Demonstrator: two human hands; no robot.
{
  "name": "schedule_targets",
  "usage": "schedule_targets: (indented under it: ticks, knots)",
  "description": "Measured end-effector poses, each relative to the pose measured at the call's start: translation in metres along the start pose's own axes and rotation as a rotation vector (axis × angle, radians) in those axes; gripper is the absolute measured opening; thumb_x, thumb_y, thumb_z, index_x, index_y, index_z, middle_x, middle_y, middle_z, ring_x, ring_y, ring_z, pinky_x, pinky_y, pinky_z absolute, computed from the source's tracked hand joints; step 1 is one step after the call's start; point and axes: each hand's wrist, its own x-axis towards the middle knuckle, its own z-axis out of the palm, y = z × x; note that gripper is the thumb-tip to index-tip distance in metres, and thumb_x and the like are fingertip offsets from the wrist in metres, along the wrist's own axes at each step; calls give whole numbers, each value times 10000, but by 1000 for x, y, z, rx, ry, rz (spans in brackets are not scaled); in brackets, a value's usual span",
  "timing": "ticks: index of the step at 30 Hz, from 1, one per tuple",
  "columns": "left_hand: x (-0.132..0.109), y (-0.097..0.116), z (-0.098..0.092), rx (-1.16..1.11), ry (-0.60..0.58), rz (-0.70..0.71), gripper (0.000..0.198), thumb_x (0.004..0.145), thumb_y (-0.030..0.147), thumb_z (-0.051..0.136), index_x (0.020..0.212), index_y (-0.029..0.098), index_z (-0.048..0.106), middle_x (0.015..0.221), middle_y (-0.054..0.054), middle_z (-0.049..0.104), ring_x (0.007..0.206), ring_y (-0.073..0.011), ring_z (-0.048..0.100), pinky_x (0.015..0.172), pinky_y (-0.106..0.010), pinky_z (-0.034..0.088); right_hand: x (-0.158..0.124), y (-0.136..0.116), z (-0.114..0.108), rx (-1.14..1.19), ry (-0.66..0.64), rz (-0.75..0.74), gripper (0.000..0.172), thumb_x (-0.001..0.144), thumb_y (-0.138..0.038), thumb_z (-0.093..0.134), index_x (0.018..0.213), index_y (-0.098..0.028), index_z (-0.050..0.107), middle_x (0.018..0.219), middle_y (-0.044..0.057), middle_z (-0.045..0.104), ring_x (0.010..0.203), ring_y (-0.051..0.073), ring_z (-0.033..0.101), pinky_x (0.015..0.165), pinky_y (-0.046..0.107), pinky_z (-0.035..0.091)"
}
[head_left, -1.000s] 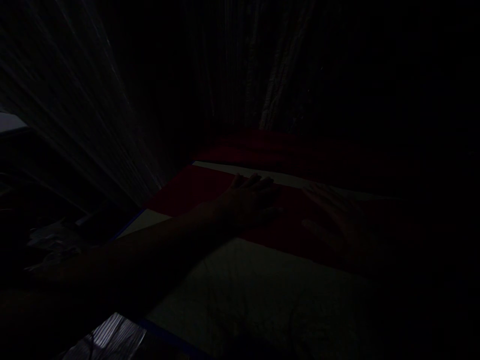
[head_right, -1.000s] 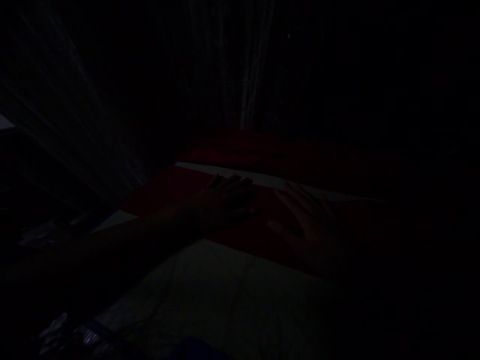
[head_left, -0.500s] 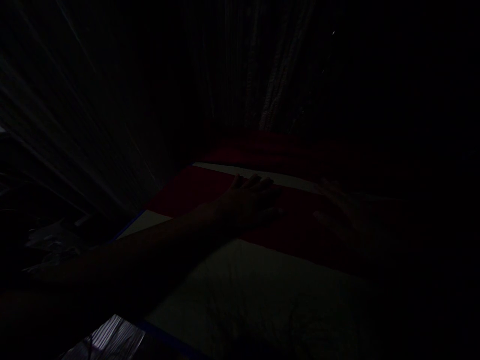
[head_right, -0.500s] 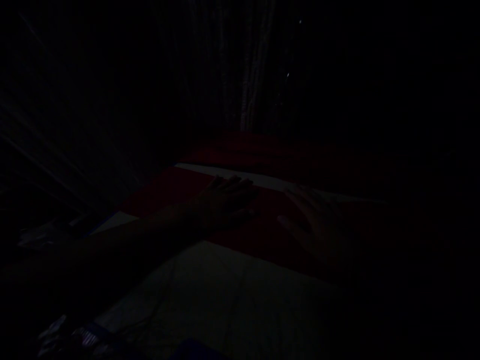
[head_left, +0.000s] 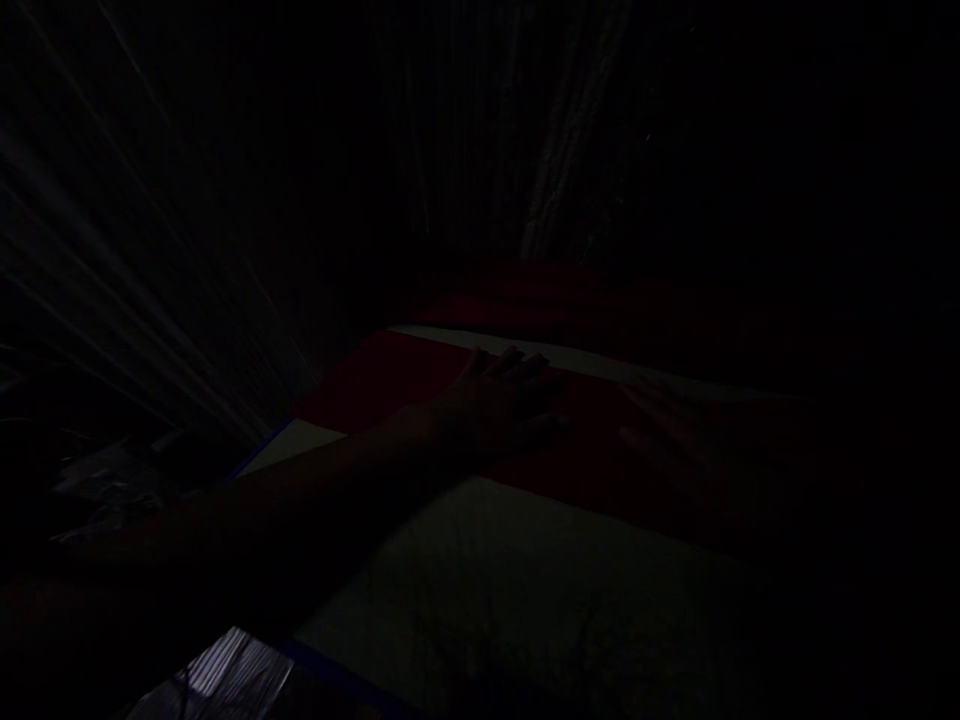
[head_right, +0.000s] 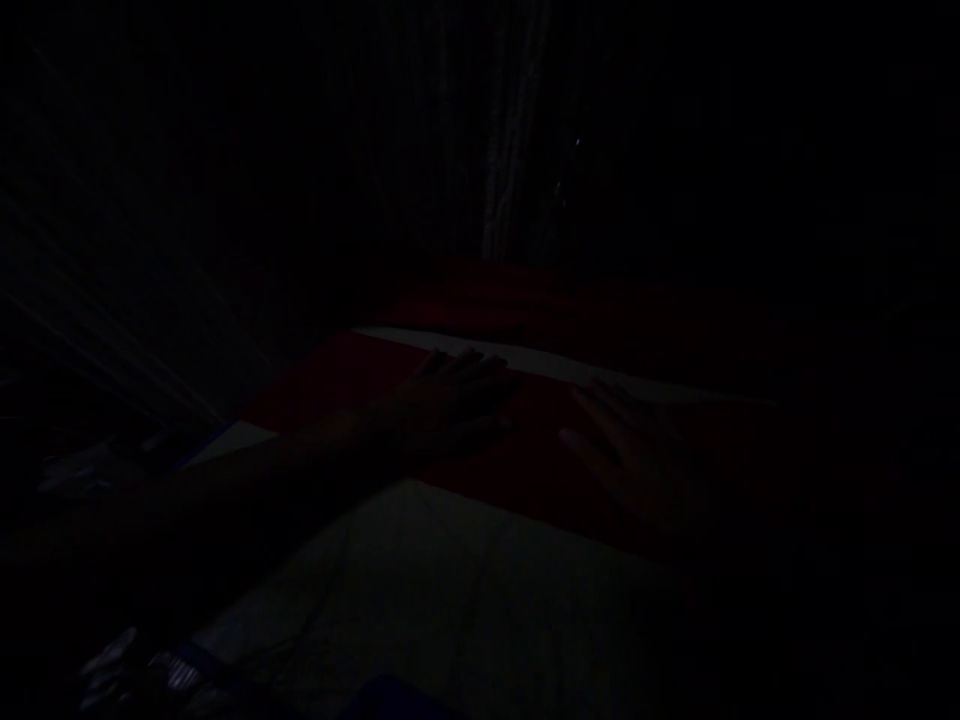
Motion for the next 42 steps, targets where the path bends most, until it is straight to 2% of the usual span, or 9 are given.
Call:
schedule_targets:
  ticks: [3,7,15,19,23,28,32,36,42]
  knots:
    - [1,-1,1,-8,8,2,780,1002,772,264,1657,348,265,1753,-30,130,1639,-335,48,1269,-676,33,0,-1,1,-8,104,7,747,1011,-729,242,1590,-295,428,1671,-11,299,1572,256,261,1276,604,233]
    - [2,-2,2,-4,8,13,784,1000,776,256,1656,346,272,1751,-41,135,1638,-341,55,1263,-686,28,1,0,2,-1,-13,4,732,1010,-739,240,1585,-330,432,1663,-22,315,1559,281,289,1265,658,194]
    - [0,0,-1,11,-5,-8,774,1007,763,269,1659,346,263,1754,-30,123,1638,-338,50,1273,-672,31,0,-7,0,-27,26,-61,715,1037,-707,251,1589,-290,434,1664,13,316,1551,303,301,1254,664,229]
    - [-1,1,-2,-2,-21,-31,776,999,779,262,1655,364,267,1756,-19,110,1639,-339,42,1275,-670,31,1,-9,-3,-13,182,-35,769,1025,-722,274,1616,-247,395,1682,32,276,1569,288,261,1269,596,265]
    - [0,0,0,5,2,-12,772,1003,771,258,1655,358,268,1753,-24,131,1639,-329,53,1279,-663,34,1,-7,-1,-24,43,-30,750,1025,-726,256,1591,-270,441,1662,29,318,1550,313,300,1250,653,247]
    - [0,-1,0,0,-11,-12,784,998,778,255,1657,354,261,1756,-31,103,1637,-349,36,1269,-681,31,-1,-9,-2,-16,130,-43,756,1030,-728,249,1612,-273,409,1685,16,260,1581,301,223,1274,626,213]
    - [1,-1,1,0,6,-1,781,1003,766,270,1657,339,267,1753,-36,130,1635,-358,52,1266,-685,38,-3,-13,-3,-17,-9,-49,719,1023,-742,250,1585,-330,429,1662,-24,313,1558,286,287,1256,672,201]
    - [1,-2,3,-7,23,13,782,997,775,273,1650,343,290,1750,-42,150,1634,-363,59,1259,-693,48,-3,-16,-2,-1,138,-83,708,1036,-715,263,1595,-307,416,1676,-20,282,1576,247,248,1277,594,235]
    - [0,-1,0,-12,3,-9,773,1002,769,273,1653,352,277,1753,-28,131,1639,-334,47,1268,-679,30,-4,-20,-5,10,-12,-84,735,1016,-746,276,1589,-312,428,1667,-2,307,1559,279,290,1266,650,195]
